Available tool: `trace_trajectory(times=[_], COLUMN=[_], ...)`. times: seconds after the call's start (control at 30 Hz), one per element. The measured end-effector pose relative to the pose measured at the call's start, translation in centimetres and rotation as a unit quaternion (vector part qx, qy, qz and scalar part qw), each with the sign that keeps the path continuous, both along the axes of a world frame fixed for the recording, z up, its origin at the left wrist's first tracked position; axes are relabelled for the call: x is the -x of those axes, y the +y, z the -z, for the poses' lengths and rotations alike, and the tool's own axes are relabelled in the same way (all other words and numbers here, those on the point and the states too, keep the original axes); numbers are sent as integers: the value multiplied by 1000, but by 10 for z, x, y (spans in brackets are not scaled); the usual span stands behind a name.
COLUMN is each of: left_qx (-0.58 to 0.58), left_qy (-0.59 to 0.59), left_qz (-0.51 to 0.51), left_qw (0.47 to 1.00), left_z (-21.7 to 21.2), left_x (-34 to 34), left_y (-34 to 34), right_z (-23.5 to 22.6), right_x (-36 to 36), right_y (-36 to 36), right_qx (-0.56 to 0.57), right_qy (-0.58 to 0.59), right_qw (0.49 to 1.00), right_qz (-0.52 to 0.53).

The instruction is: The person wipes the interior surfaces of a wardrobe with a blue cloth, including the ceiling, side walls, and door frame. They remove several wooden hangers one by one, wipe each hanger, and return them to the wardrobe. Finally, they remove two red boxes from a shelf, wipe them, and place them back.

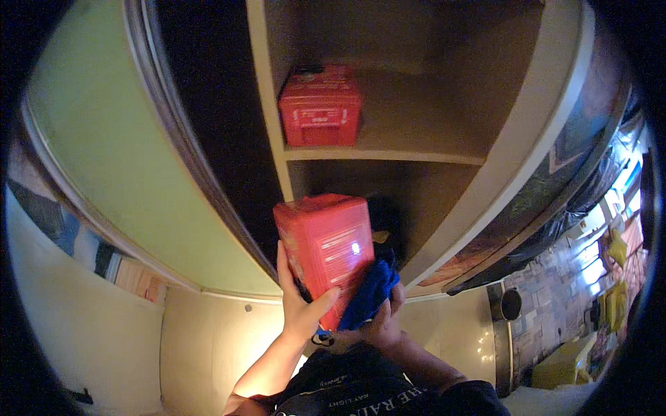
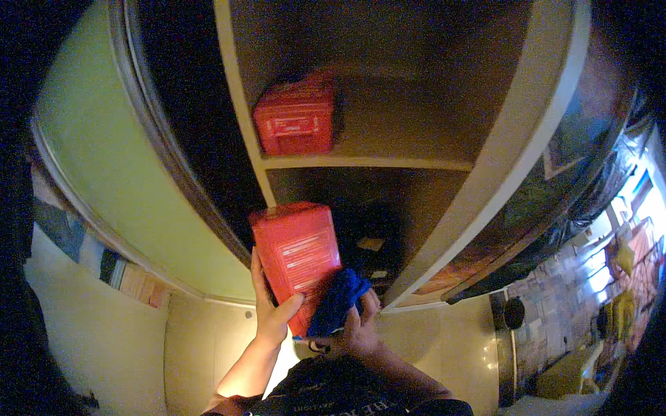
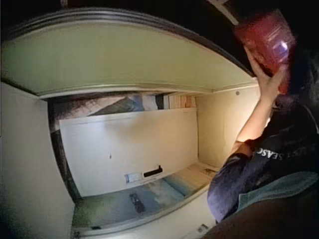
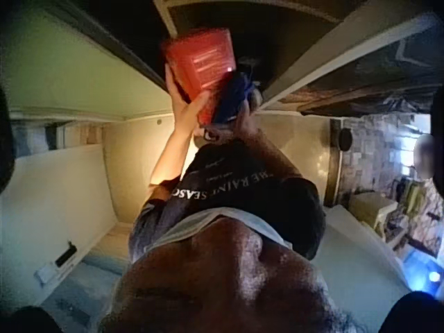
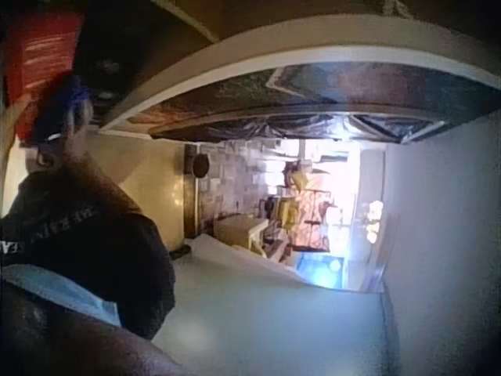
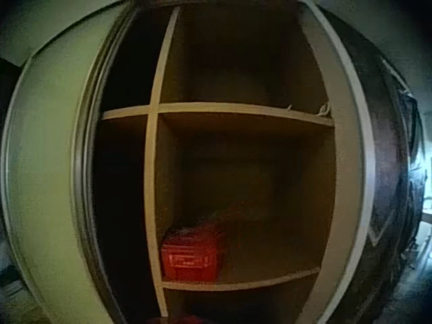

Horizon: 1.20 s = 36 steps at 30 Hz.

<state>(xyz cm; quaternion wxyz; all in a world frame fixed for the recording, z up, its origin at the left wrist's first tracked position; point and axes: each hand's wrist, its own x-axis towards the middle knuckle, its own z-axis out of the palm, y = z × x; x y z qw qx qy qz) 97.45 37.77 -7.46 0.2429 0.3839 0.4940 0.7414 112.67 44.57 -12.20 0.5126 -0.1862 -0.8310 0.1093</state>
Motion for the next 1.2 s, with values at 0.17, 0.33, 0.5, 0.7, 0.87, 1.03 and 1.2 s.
trace_trajectory(times=[0.17, 0.33, 0.5, 0.7, 0.87, 1.03, 1.2], left_qx=[75, -31, -66, -97, -111, -93, -100], left_qy=[314, 365, 404, 414, 344, 322, 355], left_qz=[29, -5, -26, -58, -73, -59, -111], left_qw=[946, 930, 912, 903, 930, 940, 923], left_z=[-44, -94, -126, -136, -116, -124, -115], left_x=[-9, -38, -69, -84, -71, -78, -80], left_y=[37, 83, 104, 155, 224, 276, 330], right_z=[-8, -64, -60, -57, -79, -35, -29], right_x=[-3, -31, -58, -67, -67, -79, -77], right_y=[50, 109, 154, 193, 202, 203, 206], right_qx=[138, 77, 192, 215, 375, 381, 388], right_qy=[243, 278, 389, 360, 312, 337, 310], right_qw=[957, 953, 901, 906, 871, 861, 867], right_qz=[81, 89, -26, -63, -55, 17, -41])
